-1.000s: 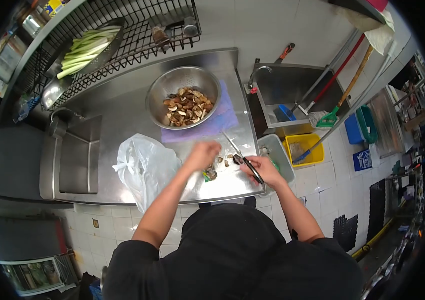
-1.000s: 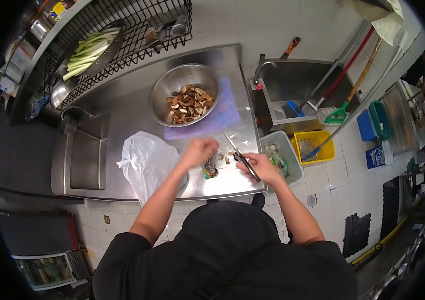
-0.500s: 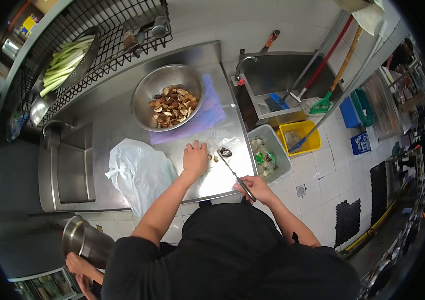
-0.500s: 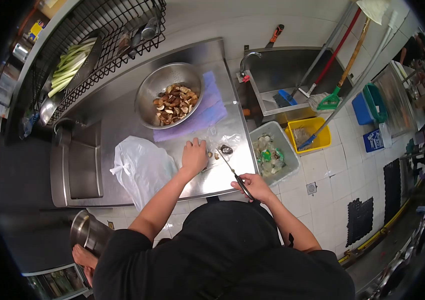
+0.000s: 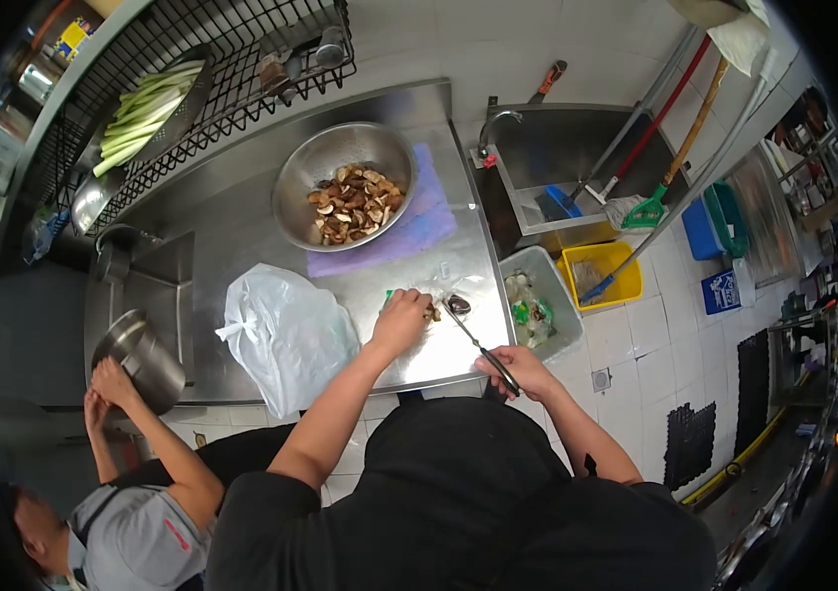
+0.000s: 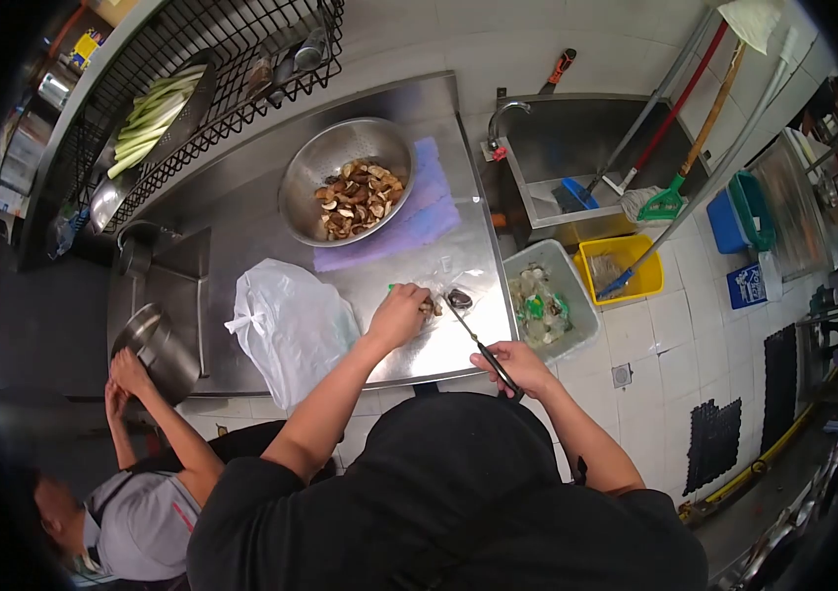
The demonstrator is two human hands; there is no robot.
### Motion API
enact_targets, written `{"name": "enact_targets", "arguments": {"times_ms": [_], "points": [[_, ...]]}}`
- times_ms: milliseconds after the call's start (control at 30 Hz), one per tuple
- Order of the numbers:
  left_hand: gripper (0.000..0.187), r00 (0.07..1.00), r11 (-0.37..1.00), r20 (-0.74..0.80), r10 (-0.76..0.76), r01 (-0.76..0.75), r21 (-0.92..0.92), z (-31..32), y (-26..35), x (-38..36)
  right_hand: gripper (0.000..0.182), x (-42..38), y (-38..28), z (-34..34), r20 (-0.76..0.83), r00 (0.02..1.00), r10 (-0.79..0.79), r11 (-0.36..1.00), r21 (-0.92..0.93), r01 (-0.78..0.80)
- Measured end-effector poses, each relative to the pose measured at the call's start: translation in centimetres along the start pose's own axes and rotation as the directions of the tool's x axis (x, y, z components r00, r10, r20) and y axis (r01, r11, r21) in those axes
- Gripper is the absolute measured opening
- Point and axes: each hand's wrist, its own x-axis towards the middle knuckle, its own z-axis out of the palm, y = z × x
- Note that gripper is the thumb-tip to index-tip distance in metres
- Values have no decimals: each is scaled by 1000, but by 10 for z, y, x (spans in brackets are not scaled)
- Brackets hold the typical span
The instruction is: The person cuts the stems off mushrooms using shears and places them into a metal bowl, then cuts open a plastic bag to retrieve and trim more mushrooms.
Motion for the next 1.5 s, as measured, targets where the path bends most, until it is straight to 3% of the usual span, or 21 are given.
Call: {"name": "enact_targets", "arguments": {"times_ms": [33,67,133,167,233,267,333,367,400,467,600,700,800,867,900,967,1000,1067,1200,1367,1500], "points": [[32,986,998,-164,35,-43,-44,-2,1,-1,56,1,0,-1,3,999,42,999,-11,-42],[32,986,998,-162,38,-46,-43,-4,2,-4,56,3,6,-4,1,999,40,999,-8,-40],[35,926,869,-276,-258,97,-486,-19,8,-9,61,1,13,-7,11,979,-205,955,-216,203],[35,925,869,-278,-260,99,-484,-18,1,-9,61,0,17,-8,15,978,-206,955,-216,205],[36,883,660,-249,-397,86,-746,-14,-12,-12,63,-26,0,0,25,890,-456,772,-487,410],[36,882,657,-248,-400,88,-749,-15,-15,-14,63,-31,-4,4,26,891,-453,772,-489,407],[36,850,254,27,-525,187,-949,-30,-8,-17,58,-37,-10,14,-42,743,-668,563,-681,468],[36,864,119,88,-495,168,-979,-38,-3,-20,59,-35,-9,16,-34,745,-666,570,-668,479],[36,866,118,89,-492,168,-979,-43,1,-21,59,-33,-10,16,-37,745,-666,570,-670,476],[39,895,-81,208,-395,191,-978,-48,6,-25,65,-29,-13,17,99,679,-728,301,-843,446],[41,913,-55,203,-355,196,-979,-48,8,-28,64,-24,-18,29,84,711,-698,253,-900,355],[41,935,38,198,-293,218,-975,-41,2,-29,63,-18,-15,30,79,682,-727,216,-917,336],[37,935,145,241,-258,285,-948,-32,-8,-28,58,-5,-2,17,124,730,-672,216,-910,354],[31,845,142,428,-319,490,-860,-29,-5,-27,55,1,11,10,177,704,-688,246,-856,455],[31,845,142,429,-320,490,-860,-25,-4,-26,55,-4,5,9,176,704,-687,247,-856,455],[29,846,435,370,-384,519,-736,-15,-2,-29,55,-20,-14,7,137,948,-286,607,-740,290],[29,846,434,370,-384,519,-736,-12,-2,-30,55,-16,1,4,137,948,-286,607,-740,290],[35,879,392,223,-421,398,-830,-9,-4,-33,58,-3,42,-5,39,942,-334,886,-329,328],[43,906,270,101,-412,227,-936,-37,5,-34,59,-7,23,6,30,923,-383,890,-257,378],[54,918,359,4,-397,160,-919,-65,8,-19,64,20,-24,39,164,874,-457,858,-180,482],[45,881,470,-155,-446,83,-879,-90,-8,1,59,45,-66,54,187,809,-557,794,-168,585]]}}
